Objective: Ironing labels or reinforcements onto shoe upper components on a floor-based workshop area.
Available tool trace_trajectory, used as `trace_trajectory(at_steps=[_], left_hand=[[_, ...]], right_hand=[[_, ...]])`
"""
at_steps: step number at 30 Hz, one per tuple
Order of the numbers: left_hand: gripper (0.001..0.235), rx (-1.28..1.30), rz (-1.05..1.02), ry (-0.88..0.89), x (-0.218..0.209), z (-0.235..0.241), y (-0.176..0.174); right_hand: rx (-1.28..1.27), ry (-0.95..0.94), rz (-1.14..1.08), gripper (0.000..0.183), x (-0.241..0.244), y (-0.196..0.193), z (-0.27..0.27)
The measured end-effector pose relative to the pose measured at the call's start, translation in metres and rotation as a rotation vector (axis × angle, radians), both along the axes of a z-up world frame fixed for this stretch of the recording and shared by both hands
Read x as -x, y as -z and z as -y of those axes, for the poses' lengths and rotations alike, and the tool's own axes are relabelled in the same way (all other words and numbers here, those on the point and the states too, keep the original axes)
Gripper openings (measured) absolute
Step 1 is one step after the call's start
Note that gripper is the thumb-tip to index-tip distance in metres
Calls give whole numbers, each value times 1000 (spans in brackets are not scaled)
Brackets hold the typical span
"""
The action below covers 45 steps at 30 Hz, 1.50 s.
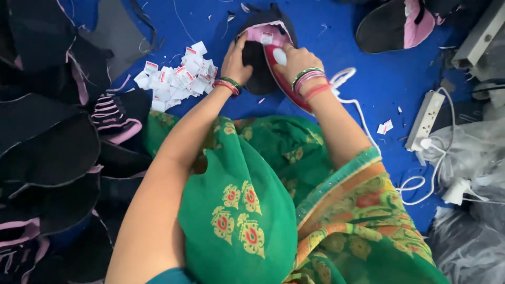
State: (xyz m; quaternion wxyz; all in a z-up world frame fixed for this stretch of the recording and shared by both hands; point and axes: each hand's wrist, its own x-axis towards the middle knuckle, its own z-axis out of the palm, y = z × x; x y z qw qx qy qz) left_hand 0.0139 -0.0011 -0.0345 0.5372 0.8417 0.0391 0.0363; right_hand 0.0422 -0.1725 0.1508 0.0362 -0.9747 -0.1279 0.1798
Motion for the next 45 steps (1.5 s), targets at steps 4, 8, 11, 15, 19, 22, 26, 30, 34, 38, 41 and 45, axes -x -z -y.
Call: trace_trajectory(at_steps=[4,8,11,15,19,22,26,30,34,38,41,45], left_hand=[[97,30,-29,-1,2,-4,-2],[96,42,-86,57,-1,-9,-10],[94,-27,13,61,-3,-9,1],[95,28,29,86,-1,-6,-2],[96,2,37,32,-1,-4,11],[91,-8,61,23,-7,-5,12],[90,-7,77,38,2,-3,-3],[91,-9,-22,17,-7,-3,-12],[99,-35,20,42,-6,-7,-2],[98,-27,-2,112,1,-12,-5],[101,3,77,182,-10,-20,-1],[100,-30,163,198,-8,-15,10]], right_hand=[[132,-24,-3,59,-4,-15,7],[-15,60,47,56,-13,-5,-14],[-84,177,125,64,-40,34,-25],[-86,133,72,55,-47,37,-20],[21,152,-4,58,-28,10,-11],[-40,157,65,58,-44,30,6],[-45,197,70,54,-41,28,3],[84,38,34,52,-14,-6,6],[172,-10,-57,55,0,-34,10],[30,62,-8,53,-1,-22,-11],[-63,123,54,57,-33,32,-21],[-151,171,98,52,-55,43,-22]])
